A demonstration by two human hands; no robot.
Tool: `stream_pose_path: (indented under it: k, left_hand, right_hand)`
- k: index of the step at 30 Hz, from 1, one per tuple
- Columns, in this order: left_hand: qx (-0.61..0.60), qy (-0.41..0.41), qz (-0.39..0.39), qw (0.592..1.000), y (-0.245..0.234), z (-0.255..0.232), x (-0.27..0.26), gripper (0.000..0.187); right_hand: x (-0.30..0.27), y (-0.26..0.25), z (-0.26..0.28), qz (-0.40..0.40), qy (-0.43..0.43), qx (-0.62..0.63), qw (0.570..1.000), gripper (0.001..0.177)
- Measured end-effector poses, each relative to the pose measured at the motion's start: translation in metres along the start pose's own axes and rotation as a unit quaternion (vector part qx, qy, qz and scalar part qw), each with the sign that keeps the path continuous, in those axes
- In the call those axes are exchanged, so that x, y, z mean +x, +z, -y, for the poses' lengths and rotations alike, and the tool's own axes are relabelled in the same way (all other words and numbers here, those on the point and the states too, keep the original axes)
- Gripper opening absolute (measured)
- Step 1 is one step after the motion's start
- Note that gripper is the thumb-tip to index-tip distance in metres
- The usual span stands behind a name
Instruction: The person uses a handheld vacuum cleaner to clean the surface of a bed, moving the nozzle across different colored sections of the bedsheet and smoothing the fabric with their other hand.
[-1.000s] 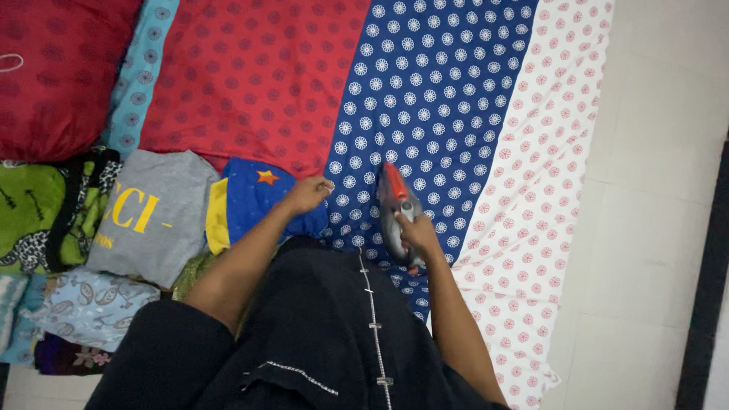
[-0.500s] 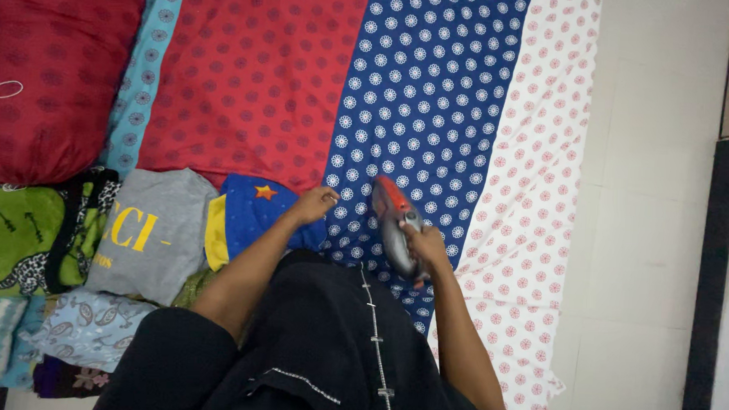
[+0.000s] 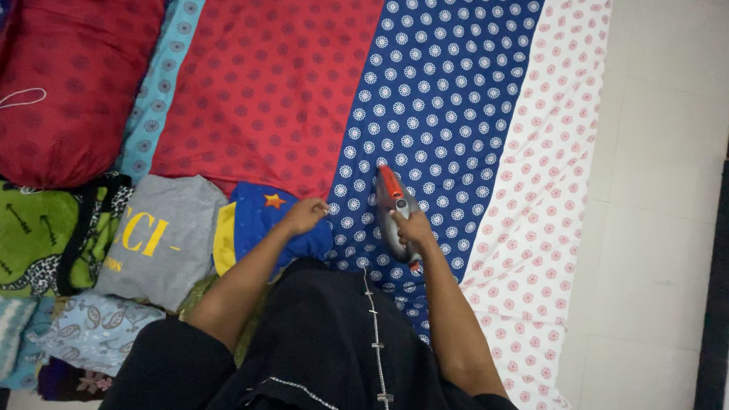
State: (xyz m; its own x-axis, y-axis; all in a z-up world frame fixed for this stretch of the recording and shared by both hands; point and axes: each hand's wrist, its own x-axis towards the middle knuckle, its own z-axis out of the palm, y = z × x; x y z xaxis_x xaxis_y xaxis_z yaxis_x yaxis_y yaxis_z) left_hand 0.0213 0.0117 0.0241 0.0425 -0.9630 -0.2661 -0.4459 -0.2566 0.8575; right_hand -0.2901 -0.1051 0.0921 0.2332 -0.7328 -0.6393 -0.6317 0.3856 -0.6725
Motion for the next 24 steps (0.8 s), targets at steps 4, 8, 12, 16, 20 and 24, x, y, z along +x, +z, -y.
stream_pose_path:
  k: [4,8,12,16,20,24]
  left_hand:
    - [-0.026,-0.019,-0.005,0.999,0.002,0.002,-0.002,0.026]
    - [-0.005,-0.018,-0.002,1.000,0.010,-0.001,0.002,0.027]
    - [-0.011,-0.037,0.019,0.999,0.018,-0.003,0.007,0.028]
    - [0.011,-0.021,0.015,1.000,0.024,-0.005,0.009,0.028]
    - [-0.007,0.019,0.019,1.000,0.011,-0.002,0.016,0.026]
    - [0.027,0.035,-0.014,0.999,-0.018,-0.006,0.039,0.025]
  right_hand:
    - [-0.012,0.003,0.002,0.008,-0.008,0.022,1.000,0.039]
    - [-0.027,0.008,0.001,0.009,0.029,0.016,0.999,0.042]
    - [-0.058,0.012,-0.014,0.027,0.022,0.001,0.999,0.046]
    - [-0.095,0.002,-0.025,0.070,0.021,-0.052,0.996,0.048]
    - [-0.102,-0.025,-0.014,0.036,0.101,-0.085,0.991,0.053]
    - [-0.090,-0.043,-0.003,-0.008,0.042,-0.095,0.995,0.052]
